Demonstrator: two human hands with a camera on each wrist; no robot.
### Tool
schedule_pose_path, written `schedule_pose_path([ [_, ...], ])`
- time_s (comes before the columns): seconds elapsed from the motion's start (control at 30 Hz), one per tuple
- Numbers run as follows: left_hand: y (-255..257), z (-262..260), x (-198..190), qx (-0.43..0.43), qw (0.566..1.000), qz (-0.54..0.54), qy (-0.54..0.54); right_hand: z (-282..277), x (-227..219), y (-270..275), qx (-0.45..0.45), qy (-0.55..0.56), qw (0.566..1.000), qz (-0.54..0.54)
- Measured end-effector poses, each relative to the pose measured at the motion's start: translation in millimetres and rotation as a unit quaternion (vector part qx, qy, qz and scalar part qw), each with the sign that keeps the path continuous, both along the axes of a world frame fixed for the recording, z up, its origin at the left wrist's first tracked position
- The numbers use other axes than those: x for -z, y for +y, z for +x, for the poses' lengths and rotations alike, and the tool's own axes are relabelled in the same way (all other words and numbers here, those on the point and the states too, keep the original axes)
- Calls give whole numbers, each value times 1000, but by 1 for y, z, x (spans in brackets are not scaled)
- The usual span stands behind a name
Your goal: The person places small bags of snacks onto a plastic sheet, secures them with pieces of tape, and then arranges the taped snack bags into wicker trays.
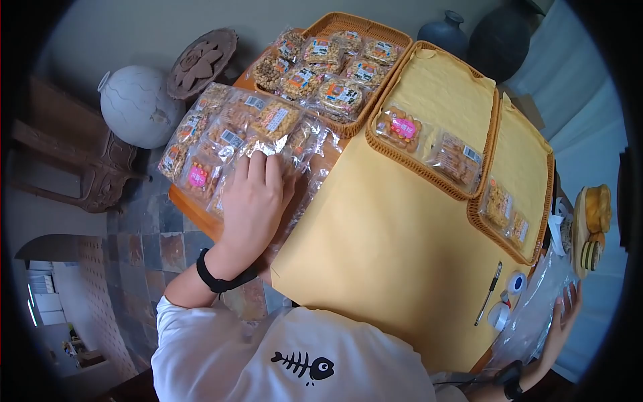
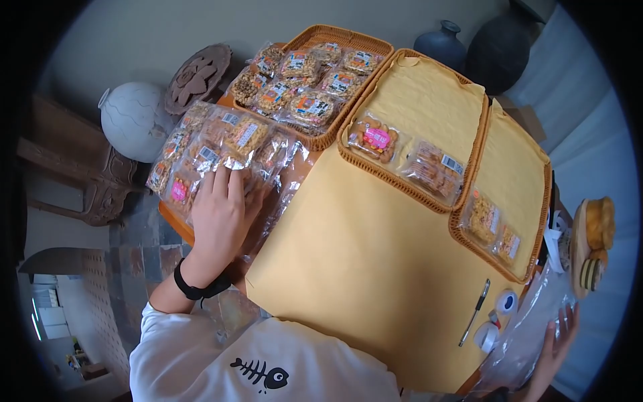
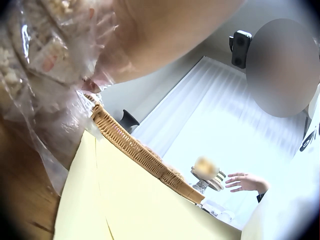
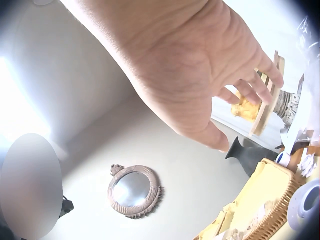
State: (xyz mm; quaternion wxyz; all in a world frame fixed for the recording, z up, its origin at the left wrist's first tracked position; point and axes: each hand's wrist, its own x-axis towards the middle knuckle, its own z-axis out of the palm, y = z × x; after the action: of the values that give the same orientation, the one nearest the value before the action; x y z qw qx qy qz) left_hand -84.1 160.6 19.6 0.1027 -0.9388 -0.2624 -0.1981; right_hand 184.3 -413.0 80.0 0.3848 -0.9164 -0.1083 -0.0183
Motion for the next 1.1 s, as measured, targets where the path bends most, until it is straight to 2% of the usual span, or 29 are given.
schedule_pose_path([
  [0.23, -5, 5, -5, -5, 999, 5, 33, -8, 1, 28, -14, 13, 1000, 5],
  [0.43, -3, 6, 10, -18, 989, 130, 70, -8, 5, 28, -26, 27, 999, 6],
  [0.53, -9, 11, 17, -26, 964, 241, 108, -11, 5, 37, -28, 35, 999, 8],
  [0.73, 6, 9, -3, 28, 987, 114, 113, -12, 13, 40, -44, 45, 998, 31],
  [0.9, 6, 4, -22, 82, 996, 34, 26, -18, 18, 56, -86, 59, 994, 37],
  [1.03, -22, 16, -37, 134, 991, -26, 6, -39, 28, 120, -151, 182, 962, 138],
  [1.1, -36, 20, -40, 164, 982, -92, 8, -51, 51, 150, -180, 280, 919, 210],
])
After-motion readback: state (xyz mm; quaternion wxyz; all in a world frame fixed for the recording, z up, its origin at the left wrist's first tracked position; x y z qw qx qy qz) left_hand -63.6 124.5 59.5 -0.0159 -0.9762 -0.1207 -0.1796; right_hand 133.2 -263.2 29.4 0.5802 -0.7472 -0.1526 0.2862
